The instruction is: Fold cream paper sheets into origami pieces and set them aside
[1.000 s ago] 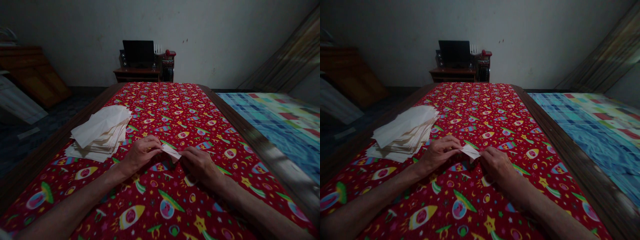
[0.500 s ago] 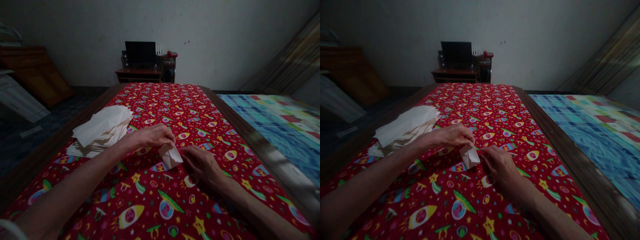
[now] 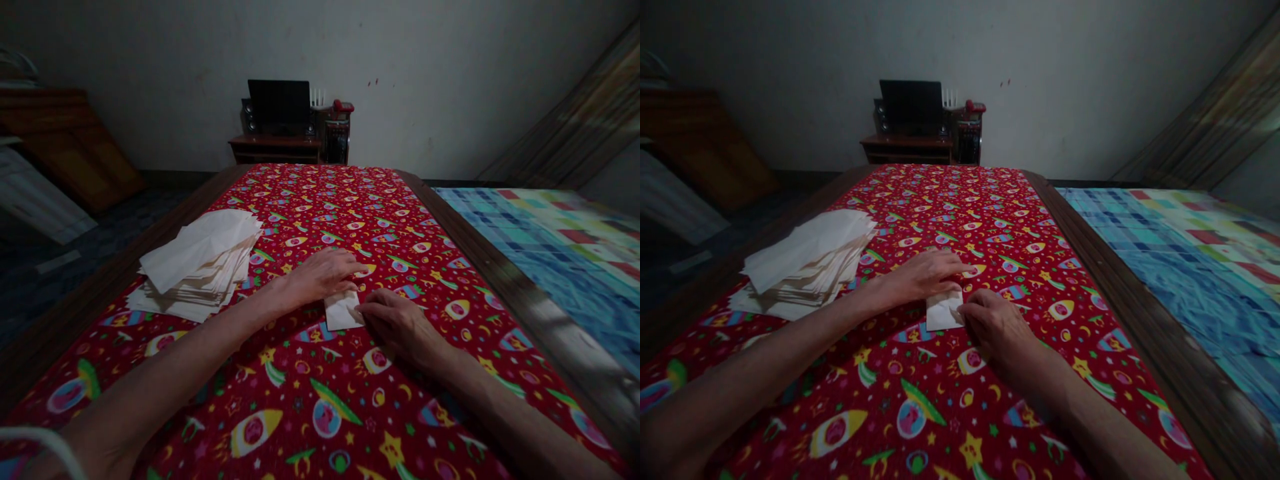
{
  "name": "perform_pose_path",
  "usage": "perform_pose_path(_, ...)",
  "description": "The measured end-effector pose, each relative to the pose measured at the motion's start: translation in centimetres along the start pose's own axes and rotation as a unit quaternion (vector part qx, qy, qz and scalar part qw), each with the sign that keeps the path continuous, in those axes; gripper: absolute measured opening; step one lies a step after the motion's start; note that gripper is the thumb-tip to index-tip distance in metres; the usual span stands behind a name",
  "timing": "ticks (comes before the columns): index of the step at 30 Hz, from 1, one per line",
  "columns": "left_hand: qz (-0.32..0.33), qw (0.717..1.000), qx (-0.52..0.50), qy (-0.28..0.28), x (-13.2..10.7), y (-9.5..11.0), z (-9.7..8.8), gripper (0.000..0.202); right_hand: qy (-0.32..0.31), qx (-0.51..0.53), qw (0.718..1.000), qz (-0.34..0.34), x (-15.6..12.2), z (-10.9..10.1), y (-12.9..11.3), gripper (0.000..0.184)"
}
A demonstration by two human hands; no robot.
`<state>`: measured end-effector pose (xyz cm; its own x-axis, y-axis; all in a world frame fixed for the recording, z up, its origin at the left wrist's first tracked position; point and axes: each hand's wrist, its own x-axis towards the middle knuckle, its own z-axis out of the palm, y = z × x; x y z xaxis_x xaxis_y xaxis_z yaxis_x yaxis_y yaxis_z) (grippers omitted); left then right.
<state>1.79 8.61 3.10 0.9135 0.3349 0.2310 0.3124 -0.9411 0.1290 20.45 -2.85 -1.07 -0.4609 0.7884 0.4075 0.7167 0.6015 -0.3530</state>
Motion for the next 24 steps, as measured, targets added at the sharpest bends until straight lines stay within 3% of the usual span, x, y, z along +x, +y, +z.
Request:
perform_pose_path(2,-0.018,0.998,-0.012,0.063,-2.0,0.5,-0.1,0.025,0.001,-0.005,1.0,-0.003,-0.1,0.2,0.0,0.021)
perform_pose_path(4,-0.04,0.994,-0.04,0.09,-4.3,1.5,-0.2,0.02,0.0,-0.004,1.0,-0.006,-0.1,0.4,0.2,0.02)
perform_pose_path(8,-0.065,0.996,-0.052,0.041,-7.6,3.9,0.0,0.024,0.011,-0.003,1.0,-0.021,-0.1,0.8,0.6,0.021)
perform_pose_path(12,-0.089,0.996,-0.011,0.022,-8.1,5.3,0.6,0.029,0.016,-0.005,1.0,-0.026,0.0,0.9,0.7,0.022)
perform_pose_path(17,-0.042,0.998,0.041,0.018,-7.6,4.1,0.8,0.018,0.001,0.017,1.0,-0.016,0.2,0.7,0.0,0.023)
perform_pose_path(24,0.018,0.993,0.056,0.102,-8.1,0.9,1.7,0.022,0.012,0.015,1.0,-0.015,0.8,0.5,0.2,0.02)
